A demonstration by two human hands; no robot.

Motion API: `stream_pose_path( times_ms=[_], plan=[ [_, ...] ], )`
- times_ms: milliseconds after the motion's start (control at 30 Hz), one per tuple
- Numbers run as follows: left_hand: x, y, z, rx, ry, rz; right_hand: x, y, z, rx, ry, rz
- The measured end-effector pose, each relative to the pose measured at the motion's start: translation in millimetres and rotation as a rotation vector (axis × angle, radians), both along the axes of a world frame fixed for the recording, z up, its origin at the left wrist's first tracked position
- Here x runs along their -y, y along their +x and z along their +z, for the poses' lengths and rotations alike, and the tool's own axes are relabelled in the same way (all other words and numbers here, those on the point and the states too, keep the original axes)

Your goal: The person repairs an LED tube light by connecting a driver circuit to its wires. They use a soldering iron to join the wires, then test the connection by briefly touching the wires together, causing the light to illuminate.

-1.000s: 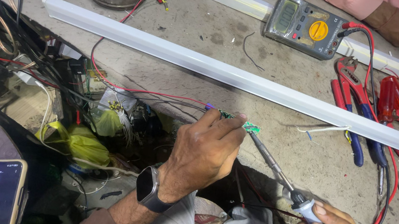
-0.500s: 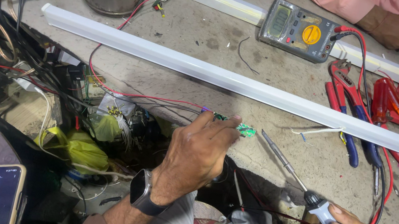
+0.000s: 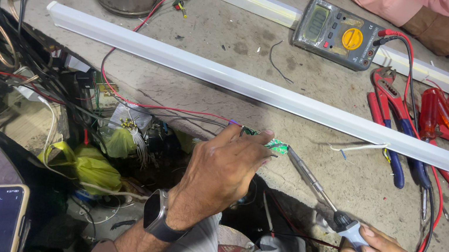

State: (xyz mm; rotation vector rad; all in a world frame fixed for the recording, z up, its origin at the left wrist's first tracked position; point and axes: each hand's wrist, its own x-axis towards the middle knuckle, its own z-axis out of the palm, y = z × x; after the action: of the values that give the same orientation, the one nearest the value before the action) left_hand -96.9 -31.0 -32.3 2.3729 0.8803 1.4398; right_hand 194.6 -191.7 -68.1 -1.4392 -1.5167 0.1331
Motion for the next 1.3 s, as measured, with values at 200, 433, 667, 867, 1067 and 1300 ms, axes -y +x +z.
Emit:
stream_pose_path(
  times_ms=[200,433,667,867,1067,1300],
  plan=[
    [1,0,4,0.041,-0.013,-0.011,-9,-14,15,0.214,0.111,0.043],
    [-1,2,-5,0.032,0.001,-0.015,-11,-36,30,0.265,0.144,0.019],
    [-1,1,1,0.046,-0.019,-0.027,-3,-29,21,0.146,0.091,-0.053],
    [-5,-6,-8,0.262,-0.046,-0.140,25,37,-34,0.144,0.124,-0.238],
    [23,-5,4,0.397,0.037,-0.153,89,109,-73,0.225,0.191,-0.514],
    [66,11,-118,0.086,-0.058,-0.341,229,127,-46,-0.295,0.779,-0.839]
  ],
)
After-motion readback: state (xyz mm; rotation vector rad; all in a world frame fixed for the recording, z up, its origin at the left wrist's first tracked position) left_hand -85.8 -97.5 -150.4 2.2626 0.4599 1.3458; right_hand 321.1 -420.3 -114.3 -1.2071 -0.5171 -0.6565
